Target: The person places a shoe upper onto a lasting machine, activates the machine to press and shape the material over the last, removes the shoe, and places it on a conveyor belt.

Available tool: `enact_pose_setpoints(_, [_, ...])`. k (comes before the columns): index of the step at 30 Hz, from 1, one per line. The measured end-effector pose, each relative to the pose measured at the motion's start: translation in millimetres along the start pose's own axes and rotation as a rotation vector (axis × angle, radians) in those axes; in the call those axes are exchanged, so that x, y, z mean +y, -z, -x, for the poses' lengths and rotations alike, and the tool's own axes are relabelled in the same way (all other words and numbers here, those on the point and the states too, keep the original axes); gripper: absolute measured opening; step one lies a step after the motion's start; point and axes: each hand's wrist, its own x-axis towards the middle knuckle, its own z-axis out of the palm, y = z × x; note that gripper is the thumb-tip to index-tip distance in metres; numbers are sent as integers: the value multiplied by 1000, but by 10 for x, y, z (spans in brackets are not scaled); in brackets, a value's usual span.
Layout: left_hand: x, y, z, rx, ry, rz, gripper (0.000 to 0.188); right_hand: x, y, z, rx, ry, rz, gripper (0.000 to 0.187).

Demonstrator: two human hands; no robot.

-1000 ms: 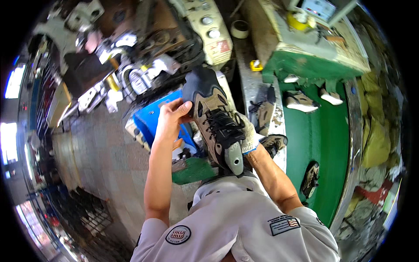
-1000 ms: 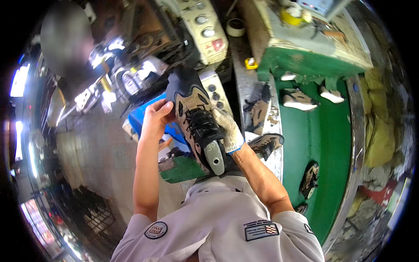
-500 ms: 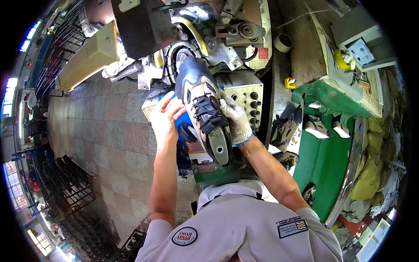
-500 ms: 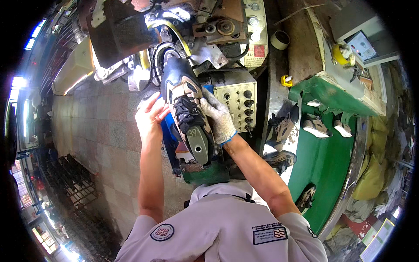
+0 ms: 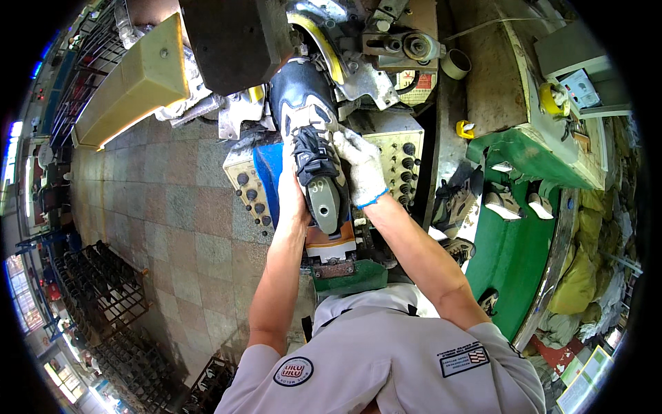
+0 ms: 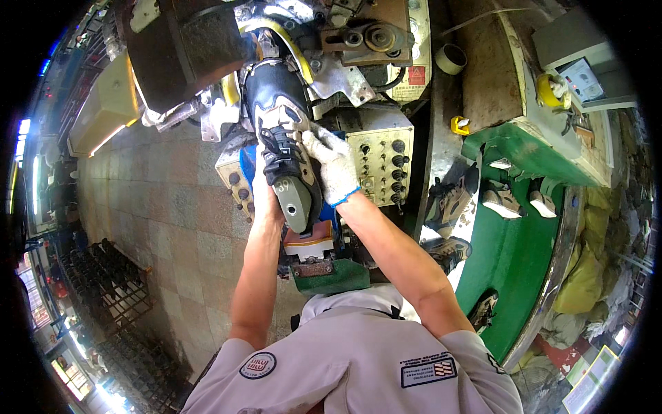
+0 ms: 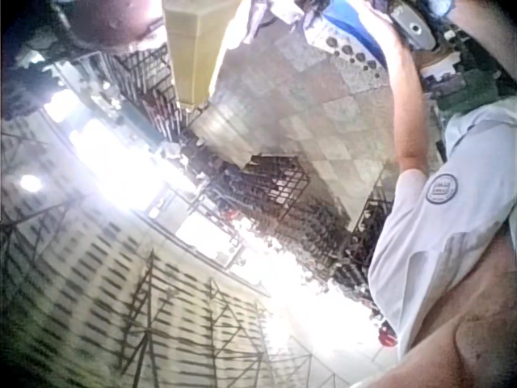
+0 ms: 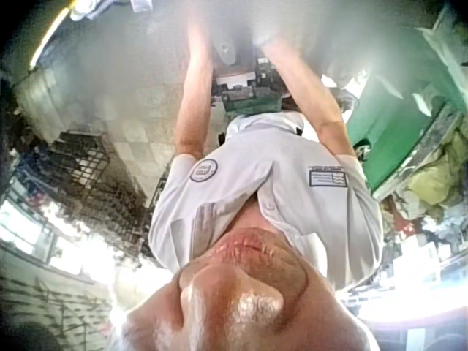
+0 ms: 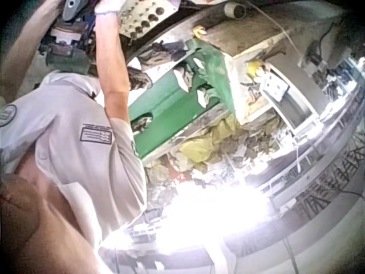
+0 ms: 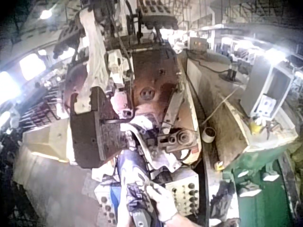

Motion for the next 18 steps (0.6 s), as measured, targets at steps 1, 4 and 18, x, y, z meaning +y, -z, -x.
enact_pose_setpoints(1, [7, -12, -20, -15, 66, -1, 42, -21, 10, 3, -14, 29, 42, 36])
enact_pose_setpoints(4, [105, -36, -34, 21, 28, -139, 39, 15, -46, -16, 1, 25, -2, 36])
enact_pose_setpoints(18, [249, 380, -283, 56, -54, -538, 41, 442, -98, -59, 32, 76, -263, 38])
